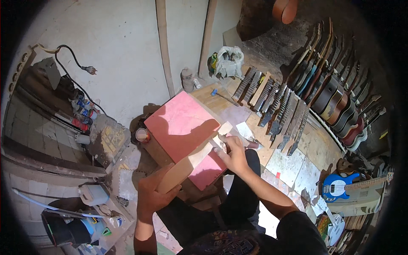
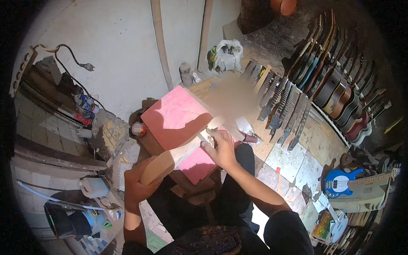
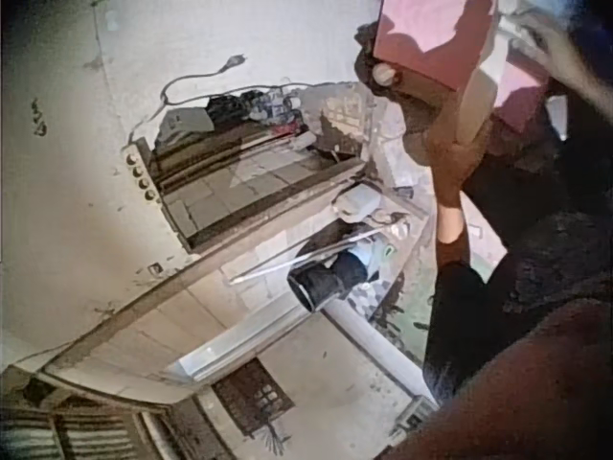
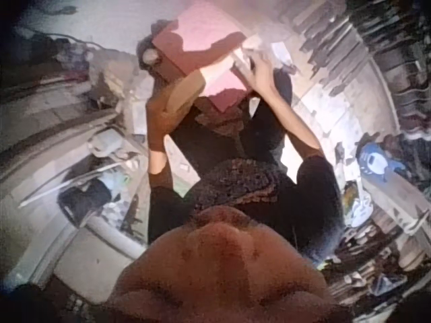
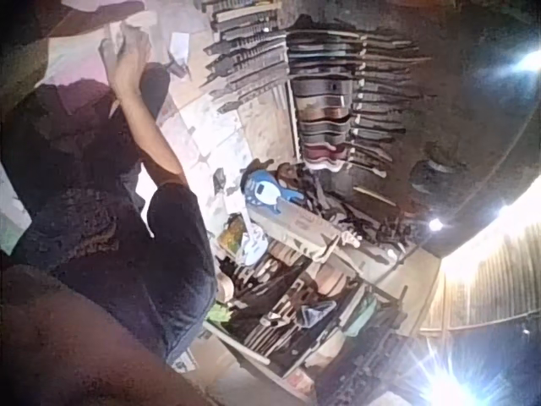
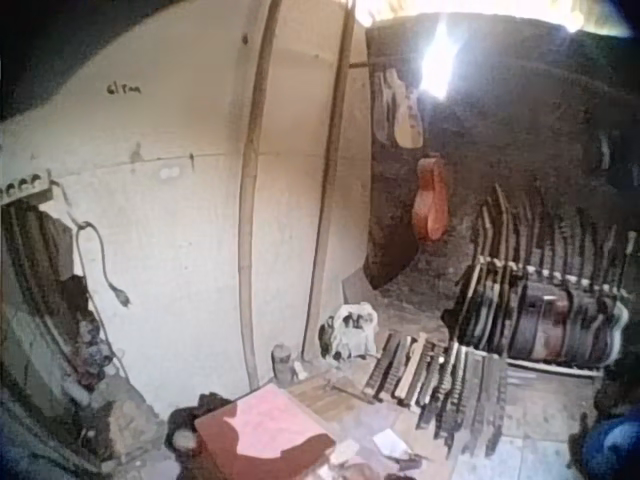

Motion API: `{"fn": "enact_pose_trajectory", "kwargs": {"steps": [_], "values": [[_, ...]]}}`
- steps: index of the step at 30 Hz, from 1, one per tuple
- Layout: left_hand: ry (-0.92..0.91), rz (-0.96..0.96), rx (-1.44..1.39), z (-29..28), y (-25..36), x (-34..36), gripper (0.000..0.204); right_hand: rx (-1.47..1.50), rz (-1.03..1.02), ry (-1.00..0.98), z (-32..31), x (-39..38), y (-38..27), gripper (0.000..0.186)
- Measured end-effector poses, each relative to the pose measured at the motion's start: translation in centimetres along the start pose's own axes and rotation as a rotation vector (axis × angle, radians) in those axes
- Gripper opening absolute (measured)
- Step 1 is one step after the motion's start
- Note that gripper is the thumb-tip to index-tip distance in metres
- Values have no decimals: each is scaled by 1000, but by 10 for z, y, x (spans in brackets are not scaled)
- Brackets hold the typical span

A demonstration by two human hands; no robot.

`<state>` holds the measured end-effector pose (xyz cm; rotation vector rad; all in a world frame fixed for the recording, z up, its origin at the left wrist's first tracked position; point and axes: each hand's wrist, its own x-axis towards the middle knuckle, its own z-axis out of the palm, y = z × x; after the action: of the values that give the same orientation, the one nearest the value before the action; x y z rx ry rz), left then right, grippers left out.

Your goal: The person sands a light-colored wooden guitar body using a sanding block. They rub the block along the edges and flat surfaces, stopping to wipe away dust with their fingers and turning the body over to reach different sections.

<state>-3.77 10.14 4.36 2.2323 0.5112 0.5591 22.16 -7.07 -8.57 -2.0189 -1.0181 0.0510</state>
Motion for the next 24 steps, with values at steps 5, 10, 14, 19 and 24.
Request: {"fn": "enact_pose_trajectory", "kwargs": {"steps": [5, 10, 14, 19, 24], "values": [[-29, 35, -34, 7, 6, 9, 58, -62, 166, 103, -5, 30, 73, 48], [-6, -2, -11, 7, 5, 2, 58, 39, -54, 75, 3, 14, 30, 45], [-13, 8, -18, 9, 4, 5, 59, -148, 167, 113, -6, 37, 46, 41], [-17, 16, 5, 0, 0, 2, 61, -84, 17, 58, -1, 21, 24, 44], [24, 25, -20, 1, 1, 6, 58, -148, -60, 133, 16, 16, 18, 45]]}}
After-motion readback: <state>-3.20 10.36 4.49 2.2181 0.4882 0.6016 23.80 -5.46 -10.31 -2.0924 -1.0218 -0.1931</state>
